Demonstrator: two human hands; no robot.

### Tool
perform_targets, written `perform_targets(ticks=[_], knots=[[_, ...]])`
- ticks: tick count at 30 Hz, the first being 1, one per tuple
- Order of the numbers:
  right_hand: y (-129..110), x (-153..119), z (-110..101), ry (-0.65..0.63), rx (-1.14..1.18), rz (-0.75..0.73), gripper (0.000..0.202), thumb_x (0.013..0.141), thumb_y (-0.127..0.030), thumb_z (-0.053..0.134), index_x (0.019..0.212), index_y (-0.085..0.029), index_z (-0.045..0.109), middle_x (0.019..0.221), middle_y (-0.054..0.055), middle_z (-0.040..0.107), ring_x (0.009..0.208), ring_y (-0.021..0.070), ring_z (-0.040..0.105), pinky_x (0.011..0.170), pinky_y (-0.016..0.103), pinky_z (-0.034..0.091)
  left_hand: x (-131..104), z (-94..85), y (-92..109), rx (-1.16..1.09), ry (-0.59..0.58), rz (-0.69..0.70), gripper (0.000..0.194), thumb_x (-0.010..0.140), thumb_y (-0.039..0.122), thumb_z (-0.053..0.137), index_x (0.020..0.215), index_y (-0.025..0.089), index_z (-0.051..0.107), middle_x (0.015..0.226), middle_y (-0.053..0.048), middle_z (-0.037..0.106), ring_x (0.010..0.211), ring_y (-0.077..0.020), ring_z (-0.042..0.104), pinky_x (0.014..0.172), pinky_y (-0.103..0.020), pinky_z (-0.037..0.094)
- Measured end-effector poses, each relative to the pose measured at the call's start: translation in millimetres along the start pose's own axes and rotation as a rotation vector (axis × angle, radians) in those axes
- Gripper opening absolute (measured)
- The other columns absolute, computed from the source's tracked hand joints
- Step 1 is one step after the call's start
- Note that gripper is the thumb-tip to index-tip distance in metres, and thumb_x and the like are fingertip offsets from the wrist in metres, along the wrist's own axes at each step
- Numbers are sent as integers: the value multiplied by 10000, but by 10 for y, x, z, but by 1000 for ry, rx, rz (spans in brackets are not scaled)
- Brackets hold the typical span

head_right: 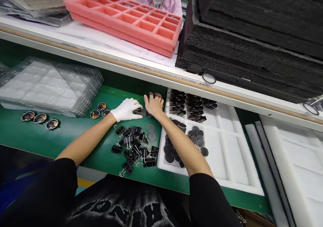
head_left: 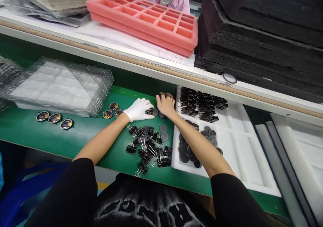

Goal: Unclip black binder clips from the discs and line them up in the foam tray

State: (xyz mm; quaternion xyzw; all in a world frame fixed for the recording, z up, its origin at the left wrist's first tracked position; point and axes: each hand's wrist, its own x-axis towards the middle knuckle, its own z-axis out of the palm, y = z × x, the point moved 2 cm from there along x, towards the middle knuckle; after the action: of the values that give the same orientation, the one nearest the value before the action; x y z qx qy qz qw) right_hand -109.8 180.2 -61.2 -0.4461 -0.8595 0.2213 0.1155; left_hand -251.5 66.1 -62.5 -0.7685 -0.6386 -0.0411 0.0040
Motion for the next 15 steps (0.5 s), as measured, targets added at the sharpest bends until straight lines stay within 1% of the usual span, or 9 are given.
perform_targets(ticks=[2,4,6,8,10,15], knots=[[64,17,76,-10,19,27,587,1103,-525,243,1551,-223,472,1562,184,430,1520,363,287,1230,583,236,-9,-3,6,2,0,10,515,893,660,661,1176,236,741,1146,-91,712,1074,-307,616,822,-407,389],[161,28,124,4,60,61,598,1103,-526,197,1532,-230,491,1555,180,429,1523,356,282,1236,594,219,-17,-10,12,-19,3,17,494,887,654,672,1148,241,747,1119,-84,713,1064,-301,618,820,-404,387],[254,41,159,30,89,78,606,1101,-513,182,1503,-208,517,1532,194,437,1516,360,289,1240,594,212,-22,-16,19,-47,9,16,478,878,645,685,1126,241,752,1085,-84,713,1049,-295,620,822,-401,384],[319,59,191,58,106,61,604,1100,-501,178,1494,-196,521,1510,203,444,1502,355,303,1240,583,219,-25,-15,31,-68,13,18,477,873,640,691,1115,235,755,1057,-92,711,1035,-294,622,823,-399,381],[362,78,223,83,122,44,604,1102,-492,164,1488,-194,521,1487,204,455,1483,344,324,1239,566,231,-24,-7,49,-77,19,22,483,875,640,687,1113,226,755,1049,-104,710,1031,-298,623,825,-401,377],[419,108,278,105,120,63,634,1105,-502,100,1439,-213,554,1423,188,489,1450,332,373,1239,552,232,-2,18,128,-66,27,43,509,902,650,654,1135,206,741,1055,-122,706,1030,-306,626,833,-406,374]])
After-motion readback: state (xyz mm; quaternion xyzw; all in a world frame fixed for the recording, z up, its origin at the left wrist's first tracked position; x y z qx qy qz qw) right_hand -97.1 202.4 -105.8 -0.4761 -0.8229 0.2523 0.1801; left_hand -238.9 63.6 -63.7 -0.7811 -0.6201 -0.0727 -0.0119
